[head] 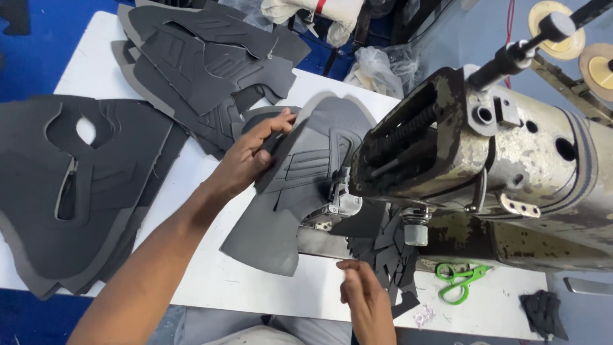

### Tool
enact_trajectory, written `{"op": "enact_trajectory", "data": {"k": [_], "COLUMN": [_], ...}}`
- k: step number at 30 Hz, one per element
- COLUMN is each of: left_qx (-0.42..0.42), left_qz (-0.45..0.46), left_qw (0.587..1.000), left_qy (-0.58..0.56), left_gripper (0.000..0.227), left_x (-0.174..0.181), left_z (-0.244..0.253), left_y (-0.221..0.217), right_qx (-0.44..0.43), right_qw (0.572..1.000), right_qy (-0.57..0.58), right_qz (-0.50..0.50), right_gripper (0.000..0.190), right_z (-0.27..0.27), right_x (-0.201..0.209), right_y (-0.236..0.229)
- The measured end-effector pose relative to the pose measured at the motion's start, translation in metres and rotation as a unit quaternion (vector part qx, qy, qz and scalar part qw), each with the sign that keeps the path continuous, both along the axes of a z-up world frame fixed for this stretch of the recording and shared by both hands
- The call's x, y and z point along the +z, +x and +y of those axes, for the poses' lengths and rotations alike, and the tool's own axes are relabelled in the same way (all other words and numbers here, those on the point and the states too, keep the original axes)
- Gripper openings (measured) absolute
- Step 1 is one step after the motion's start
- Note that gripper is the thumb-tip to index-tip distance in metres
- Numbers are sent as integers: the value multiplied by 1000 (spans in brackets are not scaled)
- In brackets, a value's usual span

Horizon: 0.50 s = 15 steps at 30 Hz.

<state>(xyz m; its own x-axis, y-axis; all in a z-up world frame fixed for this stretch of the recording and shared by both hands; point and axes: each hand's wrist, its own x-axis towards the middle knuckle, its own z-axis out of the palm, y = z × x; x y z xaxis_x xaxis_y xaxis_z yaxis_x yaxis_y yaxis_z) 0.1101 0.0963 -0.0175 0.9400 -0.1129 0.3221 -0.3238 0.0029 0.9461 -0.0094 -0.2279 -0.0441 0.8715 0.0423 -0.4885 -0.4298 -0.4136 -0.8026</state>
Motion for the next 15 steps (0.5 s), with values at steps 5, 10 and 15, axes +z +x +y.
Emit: {"op": "enact_trajectory", "data": {"k": [5, 10, 15], "left_qx": [92, 296, 395], "left_qz": [-55, -168, -304], "left_qw": [991, 928, 815], "left_qy": [84, 151, 296], "left_gripper": [56, 56, 58], "left_x": [-13, 66, 99], "left_z": [4, 23, 15], "left_y": [-6, -47, -73], "right_qx": [10, 9, 138], "right_qw": [999, 988, 903], "right_qy": [-25, 25, -133], "right_qz": [-36, -150, -384], "right_gripper": [30, 26, 33], "right_z": [15, 40, 99], "right_x": [23, 60, 137], "right_y": [9, 18, 33]}}
